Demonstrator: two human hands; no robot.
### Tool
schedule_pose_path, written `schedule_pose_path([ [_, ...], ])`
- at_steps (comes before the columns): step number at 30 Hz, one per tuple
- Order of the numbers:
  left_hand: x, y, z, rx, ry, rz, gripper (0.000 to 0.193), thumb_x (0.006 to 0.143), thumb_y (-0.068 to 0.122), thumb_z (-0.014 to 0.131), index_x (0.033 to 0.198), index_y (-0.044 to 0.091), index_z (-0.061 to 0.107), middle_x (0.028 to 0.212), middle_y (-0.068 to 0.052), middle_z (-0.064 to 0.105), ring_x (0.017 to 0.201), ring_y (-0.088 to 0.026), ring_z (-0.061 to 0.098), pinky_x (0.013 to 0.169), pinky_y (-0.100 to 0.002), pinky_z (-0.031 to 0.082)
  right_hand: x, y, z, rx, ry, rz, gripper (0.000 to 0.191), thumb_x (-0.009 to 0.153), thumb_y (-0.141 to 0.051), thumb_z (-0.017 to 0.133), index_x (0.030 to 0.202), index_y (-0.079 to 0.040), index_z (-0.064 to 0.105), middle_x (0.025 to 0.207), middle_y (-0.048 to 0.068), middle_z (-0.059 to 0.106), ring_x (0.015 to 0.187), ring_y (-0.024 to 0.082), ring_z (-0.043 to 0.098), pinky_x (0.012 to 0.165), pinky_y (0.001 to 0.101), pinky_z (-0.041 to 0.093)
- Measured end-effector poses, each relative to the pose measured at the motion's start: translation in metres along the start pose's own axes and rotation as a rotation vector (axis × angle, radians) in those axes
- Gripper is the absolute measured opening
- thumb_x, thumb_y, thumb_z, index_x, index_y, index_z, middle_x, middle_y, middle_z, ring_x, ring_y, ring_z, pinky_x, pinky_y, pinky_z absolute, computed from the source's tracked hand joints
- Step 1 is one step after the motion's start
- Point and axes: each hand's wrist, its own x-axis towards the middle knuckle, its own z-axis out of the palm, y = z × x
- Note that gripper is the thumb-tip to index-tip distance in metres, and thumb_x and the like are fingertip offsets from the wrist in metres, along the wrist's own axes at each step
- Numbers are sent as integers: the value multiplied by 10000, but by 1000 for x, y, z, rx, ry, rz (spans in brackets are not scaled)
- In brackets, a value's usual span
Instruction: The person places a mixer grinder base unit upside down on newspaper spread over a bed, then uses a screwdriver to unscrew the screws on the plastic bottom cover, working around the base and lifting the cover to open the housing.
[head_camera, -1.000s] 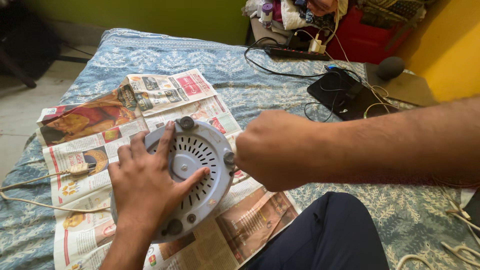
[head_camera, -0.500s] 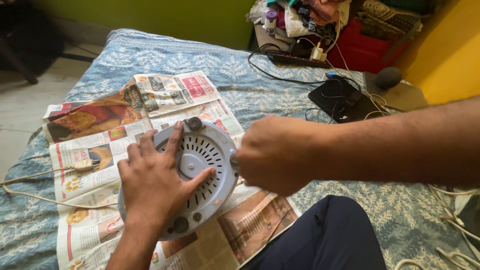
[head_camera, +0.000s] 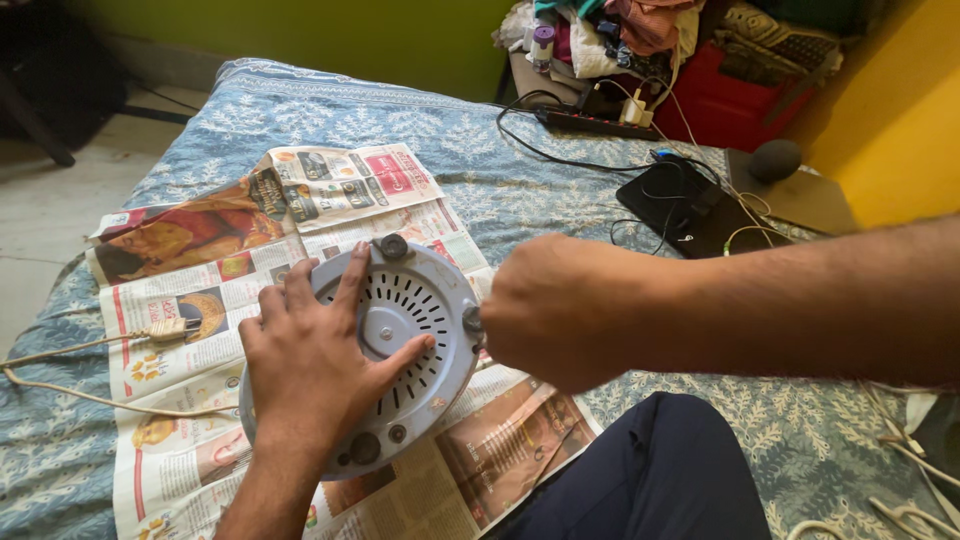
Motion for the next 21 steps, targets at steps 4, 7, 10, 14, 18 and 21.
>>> schedule_pose_path([
  [4, 0, 0, 1, -15, 12, 3, 1098, 611, 912, 612, 1514, 306, 462, 1330, -180, 525, 1091, -331, 545, 817, -463, 455, -3, -10, -4, -306, -68, -195, 264, 878, -98, 665, 621, -110, 724, 606, 42, 683, 573, 218, 678, 487, 354, 483],
  [7, 0, 0, 1, -6, 3, 2, 1124, 605, 918, 609, 1544, 316, 461, 1333, -182, 522, 1092, -332, 544, 820, -467, 453, -5, -15, -5, -418, 70, -319, 236, 814, -145, 702, 579, -129, 700, 610, 23, 674, 597, 214, 684, 553, 354, 502],
  [10, 0, 0, 1, -4, -19, 0, 1138, 611, 919, 604, 1566, 318, 454, 1337, -184, 520, 1091, -331, 542, 815, -466, 451, -2, -13, -2, -425, 173, -359, 298, 822, -196, 704, 533, -133, 670, 610, 21, 679, 594, 185, 691, 580, 336, 527],
  [14, 0, 1, 0, 6, -22, -1, 1101, 616, 924, 597, 1516, 307, 451, 1347, -180, 518, 1095, -326, 544, 821, -462, 451, 0, -1, 3, -202, 100, -299, 347, 914, -160, 683, 571, -107, 677, 586, 58, 683, 576, 198, 705, 568, 350, 550],
  [18, 1, 1, 0, 21, -31, 1, 1126, 616, 930, 590, 1552, 320, 449, 1342, -173, 517, 1098, -321, 542, 815, -457, 452, -4, 0, 2, 87, 128, -207, 131, 796, -127, 708, 670, -93, 724, 615, 107, 665, 596, 286, 701, 539, 433, 562],
  [21, 0, 2, 0, 19, -39, 1, 1116, 616, 931, 589, 1537, 318, 442, 1342, -170, 516, 1100, -318, 542, 820, -455, 452, -8, -6, -1, 235, 49, 51, 363, 919, -408, 706, 755, -84, 725, 613, 115, 659, 619, 332, 693, 617, 432, 580],
])
